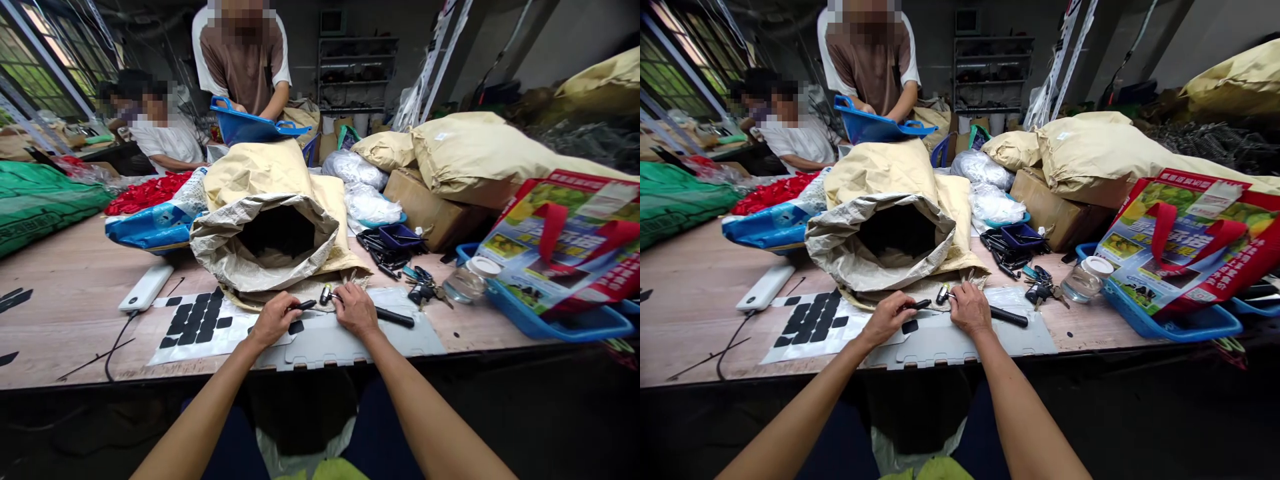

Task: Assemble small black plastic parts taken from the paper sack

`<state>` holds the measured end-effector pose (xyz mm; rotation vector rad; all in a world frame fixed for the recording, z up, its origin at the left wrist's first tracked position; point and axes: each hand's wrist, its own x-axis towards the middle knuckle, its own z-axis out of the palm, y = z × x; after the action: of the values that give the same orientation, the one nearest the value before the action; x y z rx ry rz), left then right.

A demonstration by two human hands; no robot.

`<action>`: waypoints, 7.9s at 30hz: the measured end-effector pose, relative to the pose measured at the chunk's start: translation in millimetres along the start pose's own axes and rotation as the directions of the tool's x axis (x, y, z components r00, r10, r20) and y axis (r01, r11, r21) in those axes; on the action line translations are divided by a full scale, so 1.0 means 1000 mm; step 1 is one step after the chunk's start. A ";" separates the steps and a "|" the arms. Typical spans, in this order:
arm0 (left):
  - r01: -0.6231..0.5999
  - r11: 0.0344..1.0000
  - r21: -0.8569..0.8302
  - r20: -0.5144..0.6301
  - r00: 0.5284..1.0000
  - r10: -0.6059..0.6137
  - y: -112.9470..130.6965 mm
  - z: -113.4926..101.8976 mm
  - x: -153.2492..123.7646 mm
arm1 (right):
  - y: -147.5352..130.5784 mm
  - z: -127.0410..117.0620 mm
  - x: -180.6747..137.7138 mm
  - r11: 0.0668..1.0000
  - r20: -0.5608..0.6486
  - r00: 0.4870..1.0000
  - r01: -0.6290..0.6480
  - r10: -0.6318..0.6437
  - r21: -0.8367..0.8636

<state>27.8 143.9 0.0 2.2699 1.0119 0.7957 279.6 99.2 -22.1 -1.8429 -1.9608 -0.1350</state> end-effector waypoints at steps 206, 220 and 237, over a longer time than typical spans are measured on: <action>0.175 0.905 -0.389 0.023 0.983 -0.181 0.058 0.040 -0.123 | -0.013 0.011 0.012 0.996 0.018 1.000 -0.007 0.009 -0.093; 0.938 0.327 -0.118 0.424 0.345 -0.837 -0.053 0.167 -0.229 | -0.017 0.008 0.012 0.997 0.037 0.998 -0.049 0.051 -0.062; 0.904 0.425 0.055 0.513 0.340 -0.789 -0.066 0.175 -0.234 | -0.016 0.010 0.012 0.997 0.024 0.999 -0.031 0.032 -0.072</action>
<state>-10.4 -39.5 -233.2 1.2332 1.5180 -0.1287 261.1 112.0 -23.3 -1.9291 -1.9670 -0.1752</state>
